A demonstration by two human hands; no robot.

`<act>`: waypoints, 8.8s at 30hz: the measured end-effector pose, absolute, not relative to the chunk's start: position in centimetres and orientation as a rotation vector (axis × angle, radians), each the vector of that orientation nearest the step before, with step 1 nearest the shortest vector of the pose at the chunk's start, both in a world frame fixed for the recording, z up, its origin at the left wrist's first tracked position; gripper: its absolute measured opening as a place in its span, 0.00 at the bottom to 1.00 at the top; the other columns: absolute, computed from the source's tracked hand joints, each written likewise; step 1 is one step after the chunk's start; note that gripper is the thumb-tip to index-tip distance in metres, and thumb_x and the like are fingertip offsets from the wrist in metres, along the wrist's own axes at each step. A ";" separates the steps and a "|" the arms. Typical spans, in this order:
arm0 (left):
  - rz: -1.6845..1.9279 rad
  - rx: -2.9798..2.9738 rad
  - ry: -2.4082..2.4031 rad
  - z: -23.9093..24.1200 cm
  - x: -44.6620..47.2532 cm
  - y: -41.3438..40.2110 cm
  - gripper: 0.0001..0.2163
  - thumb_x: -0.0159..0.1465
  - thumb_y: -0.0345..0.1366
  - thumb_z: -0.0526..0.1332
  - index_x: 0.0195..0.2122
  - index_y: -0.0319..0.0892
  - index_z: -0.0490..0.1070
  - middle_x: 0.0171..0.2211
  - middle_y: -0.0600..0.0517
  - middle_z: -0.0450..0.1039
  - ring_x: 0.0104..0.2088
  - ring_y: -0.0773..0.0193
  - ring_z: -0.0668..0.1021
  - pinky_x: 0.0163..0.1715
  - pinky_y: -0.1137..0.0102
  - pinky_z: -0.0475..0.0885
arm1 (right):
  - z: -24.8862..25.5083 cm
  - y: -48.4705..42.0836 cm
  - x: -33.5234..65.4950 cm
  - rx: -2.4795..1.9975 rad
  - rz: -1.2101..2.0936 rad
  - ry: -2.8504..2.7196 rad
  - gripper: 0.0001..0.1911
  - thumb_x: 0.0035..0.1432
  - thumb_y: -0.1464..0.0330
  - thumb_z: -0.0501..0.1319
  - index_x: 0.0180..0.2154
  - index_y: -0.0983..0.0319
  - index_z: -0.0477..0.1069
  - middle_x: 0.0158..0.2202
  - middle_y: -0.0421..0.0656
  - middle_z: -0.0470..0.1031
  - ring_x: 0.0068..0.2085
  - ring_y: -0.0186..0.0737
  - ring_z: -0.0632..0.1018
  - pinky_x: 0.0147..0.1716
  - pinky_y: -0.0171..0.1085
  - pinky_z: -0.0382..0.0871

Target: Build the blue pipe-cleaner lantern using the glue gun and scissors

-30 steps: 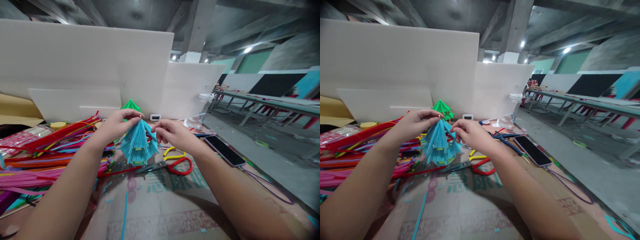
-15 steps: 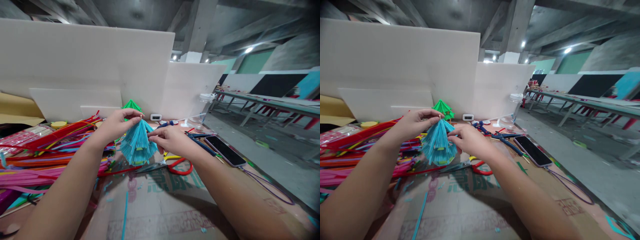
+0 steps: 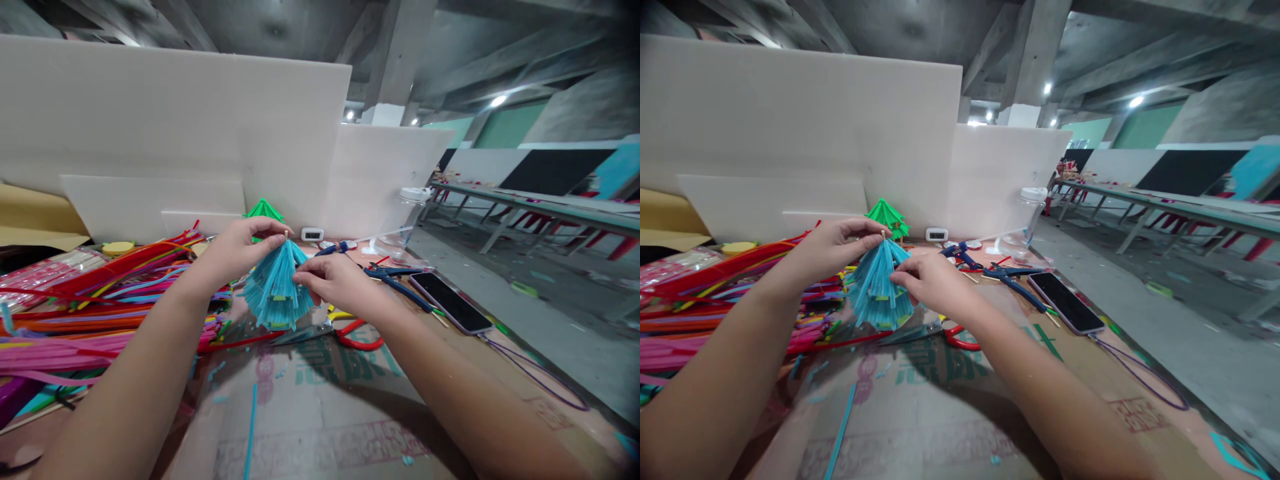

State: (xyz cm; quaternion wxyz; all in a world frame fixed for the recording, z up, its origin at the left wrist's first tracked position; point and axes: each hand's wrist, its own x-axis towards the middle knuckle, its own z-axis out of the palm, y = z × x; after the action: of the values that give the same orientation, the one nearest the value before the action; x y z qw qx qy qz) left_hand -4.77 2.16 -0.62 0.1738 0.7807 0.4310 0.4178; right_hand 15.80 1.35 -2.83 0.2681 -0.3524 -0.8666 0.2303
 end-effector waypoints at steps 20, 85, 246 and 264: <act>1.153 2.246 1.308 -0.2 -4.6 1.6 0.15 0.59 0.48 0.60 0.39 0.42 0.75 0.38 0.50 0.77 0.39 0.59 0.77 0.37 0.69 0.70 | -1.7 0.8 16.8 -0.844 0.595 -2.141 0.09 0.59 0.68 0.58 0.38 0.62 0.76 0.27 0.40 0.76 0.27 0.31 0.73 0.26 0.31 0.63; 1.107 2.159 1.207 -0.5 -4.7 1.8 0.17 0.61 0.49 0.58 0.43 0.43 0.74 0.39 0.49 0.77 0.39 0.59 0.77 0.38 0.68 0.71 | -1.8 1.5 17.0 -0.844 0.476 -2.042 0.09 0.60 0.68 0.57 0.39 0.62 0.74 0.33 0.41 0.77 0.30 0.33 0.73 0.30 0.32 0.64; 1.195 2.134 1.206 -1.0 -4.5 2.5 0.17 0.60 0.47 0.59 0.44 0.42 0.73 0.40 0.48 0.78 0.41 0.58 0.78 0.38 0.67 0.72 | -2.1 1.6 17.0 -1.038 0.154 -2.199 0.10 0.62 0.64 0.56 0.38 0.60 0.74 0.27 0.39 0.75 0.26 0.31 0.69 0.25 0.32 0.53; 1.296 2.093 1.343 -0.9 -4.1 2.2 0.18 0.60 0.50 0.59 0.41 0.42 0.75 0.37 0.50 0.79 0.38 0.59 0.79 0.40 0.67 0.72 | -2.6 2.1 17.0 -1.085 0.157 -2.194 0.12 0.63 0.63 0.55 0.46 0.58 0.72 0.28 0.39 0.75 0.27 0.33 0.71 0.26 0.33 0.54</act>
State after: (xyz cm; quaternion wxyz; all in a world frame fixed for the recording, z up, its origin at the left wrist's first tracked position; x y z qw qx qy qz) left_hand -4.07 2.22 -0.91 0.1676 0.7358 0.4721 0.4557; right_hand 17.01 2.09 -2.55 0.3376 -0.4164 -0.8420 0.0603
